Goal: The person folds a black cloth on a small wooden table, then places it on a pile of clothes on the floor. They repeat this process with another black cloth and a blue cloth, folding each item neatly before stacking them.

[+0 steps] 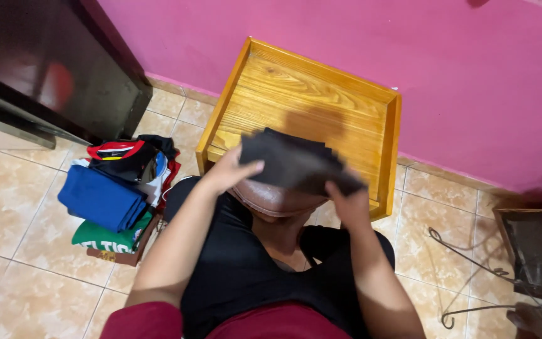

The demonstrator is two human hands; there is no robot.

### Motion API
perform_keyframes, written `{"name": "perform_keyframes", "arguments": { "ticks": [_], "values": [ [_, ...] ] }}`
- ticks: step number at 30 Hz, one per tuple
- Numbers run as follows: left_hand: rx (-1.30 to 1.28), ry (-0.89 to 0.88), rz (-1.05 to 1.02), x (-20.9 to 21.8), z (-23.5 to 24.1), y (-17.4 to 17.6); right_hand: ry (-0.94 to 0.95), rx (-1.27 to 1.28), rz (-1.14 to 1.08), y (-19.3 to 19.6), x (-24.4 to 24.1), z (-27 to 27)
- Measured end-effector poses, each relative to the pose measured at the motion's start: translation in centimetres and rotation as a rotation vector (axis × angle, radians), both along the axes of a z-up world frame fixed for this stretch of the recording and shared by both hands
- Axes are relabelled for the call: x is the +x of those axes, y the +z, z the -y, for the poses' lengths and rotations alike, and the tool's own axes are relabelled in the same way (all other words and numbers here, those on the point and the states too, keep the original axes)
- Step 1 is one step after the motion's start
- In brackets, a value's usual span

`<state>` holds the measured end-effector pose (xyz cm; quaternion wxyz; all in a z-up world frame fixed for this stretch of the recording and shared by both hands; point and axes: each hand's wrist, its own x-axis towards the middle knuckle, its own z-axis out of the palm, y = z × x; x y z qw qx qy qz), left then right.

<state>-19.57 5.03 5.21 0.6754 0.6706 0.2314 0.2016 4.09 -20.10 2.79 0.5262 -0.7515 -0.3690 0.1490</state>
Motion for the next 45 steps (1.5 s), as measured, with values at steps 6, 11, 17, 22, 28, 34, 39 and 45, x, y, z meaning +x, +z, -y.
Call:
{"name": "perform_keyframes", "arguments": {
  "ticks": [6,11,17,22,28,34,39,45],
  "values": [
    [0.293,0.429,-0.473,5.6,-2.5,-12.3,-0.318,-0.248,-0.336,-4.3,-0.1,-5.3],
    [0.289,0.421,-0.478,5.5,-0.2,-6.3,-0.337,-0.155,0.001,-0.2,1.3,-4.0],
    [0.226,0.390,-0.497,5.4,0.8,-2.6,0.001,0.270,0.591,6.1,-1.1,-9.1],
    [0.227,0.356,-0.519,4.7,2.0,-1.4,0.278,-0.595,0.572,-2.1,-1.7,-11.4],
    [1.052,0.272,-0.648,7.4,2.0,1.5,0.310,-0.723,0.698,-1.8,-1.6,-12.4],
    [0.989,-0.210,-0.865,11.2,-0.6,-3.1,0.285,-0.804,0.569,-0.7,-0.4,-12.3],
    [0.826,-0.096,-1.003,11.7,-0.2,-1.9,0.140,-0.740,0.150,-4.6,2.6,-11.1],
    [0.795,-0.085,-0.967,12.4,-1.9,-4.9,-0.073,-0.488,-0.126,-7.3,3.2,-8.6]
  ]
}}
